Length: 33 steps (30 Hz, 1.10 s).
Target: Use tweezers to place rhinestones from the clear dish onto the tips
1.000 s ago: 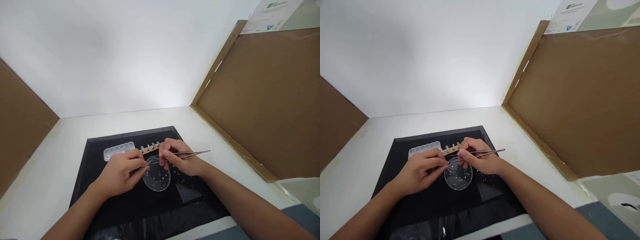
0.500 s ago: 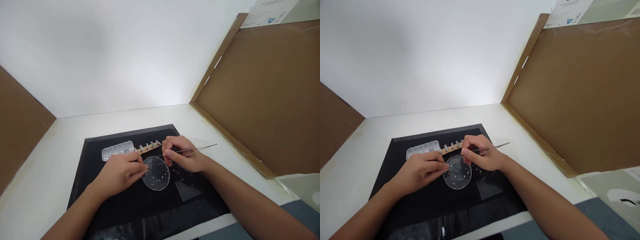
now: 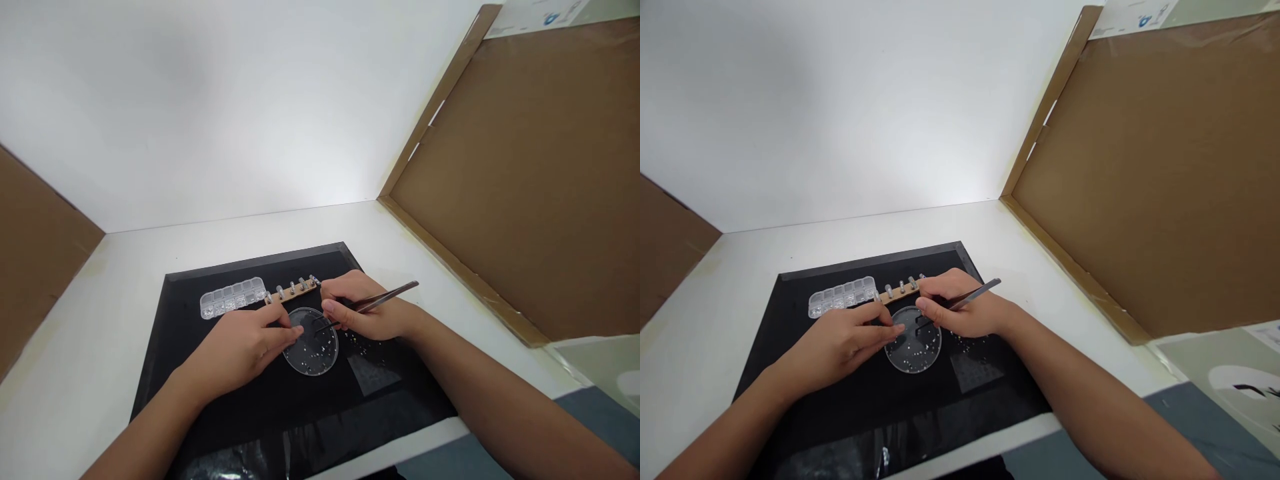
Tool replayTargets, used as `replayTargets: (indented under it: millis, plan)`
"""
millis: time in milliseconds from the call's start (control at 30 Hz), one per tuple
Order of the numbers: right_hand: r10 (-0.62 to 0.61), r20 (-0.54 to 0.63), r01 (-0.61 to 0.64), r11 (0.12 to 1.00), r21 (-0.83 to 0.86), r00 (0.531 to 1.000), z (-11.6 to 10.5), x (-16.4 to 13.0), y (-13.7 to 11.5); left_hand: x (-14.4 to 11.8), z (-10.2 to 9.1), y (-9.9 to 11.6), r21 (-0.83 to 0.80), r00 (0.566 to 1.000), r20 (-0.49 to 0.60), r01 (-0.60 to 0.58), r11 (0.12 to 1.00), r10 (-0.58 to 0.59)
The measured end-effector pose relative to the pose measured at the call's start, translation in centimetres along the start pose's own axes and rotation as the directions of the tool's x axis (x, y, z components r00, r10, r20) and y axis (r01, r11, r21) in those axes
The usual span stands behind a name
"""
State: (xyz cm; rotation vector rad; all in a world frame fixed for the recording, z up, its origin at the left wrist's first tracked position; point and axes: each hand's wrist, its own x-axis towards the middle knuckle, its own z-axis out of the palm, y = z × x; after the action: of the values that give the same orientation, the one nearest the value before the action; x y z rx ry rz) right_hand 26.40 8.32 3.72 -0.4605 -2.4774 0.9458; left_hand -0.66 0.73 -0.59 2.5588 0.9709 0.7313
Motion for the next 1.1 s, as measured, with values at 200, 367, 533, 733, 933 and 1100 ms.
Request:
replayTargets:
  millis: [200, 367, 533, 733, 933, 1100]
  plan:
    - [-0.019, -0.005, 0.018, 0.999, -0.027, 1.0, -0.01, -0.01, 0.19, -0.24, 0.09, -0.41, 0.052, 1.0, -0.013, 0.023, 0.998, -0.022]
    - [-0.018, 0.004, 0.018, 0.999, -0.039, 1.0, 0.17, 0.05, 0.32, -0.24, 0.04, -0.72, 0.045, 0.999, -0.025, 0.024, 0.999, -0.022]
    - [-0.014, 0.001, 0.014, 0.999, -0.039, 1.0, 0.19, 0.1, 0.24, -0.13, 0.16, -0.64, 0.036, 1.0, -0.013, 0.025, 0.999, -0.025]
    - [-0.032, -0.003, 0.032, 0.999, -0.041, 0.999, 0.15, 0.11, 0.22, -0.22, 0.2, -0.62, 0.066, 0.999, -0.019, 0.028, 0.997, -0.027]
    - [-0.029, -0.011, 0.029, 0.998, -0.056, 1.0, 0.12, 0.13, 0.17, -0.23, 0.15, -0.58, 0.024, 0.999, 0.041, 0.003, 1.0, -0.004]
    - [-0.019, -0.008, 0.018, 0.997, -0.072, 1.0, 0.03, 0.06, 0.18, -0.17, 0.27, -0.73, 0.01, 0.999, 0.029, -0.023, 1.0, 0.023]
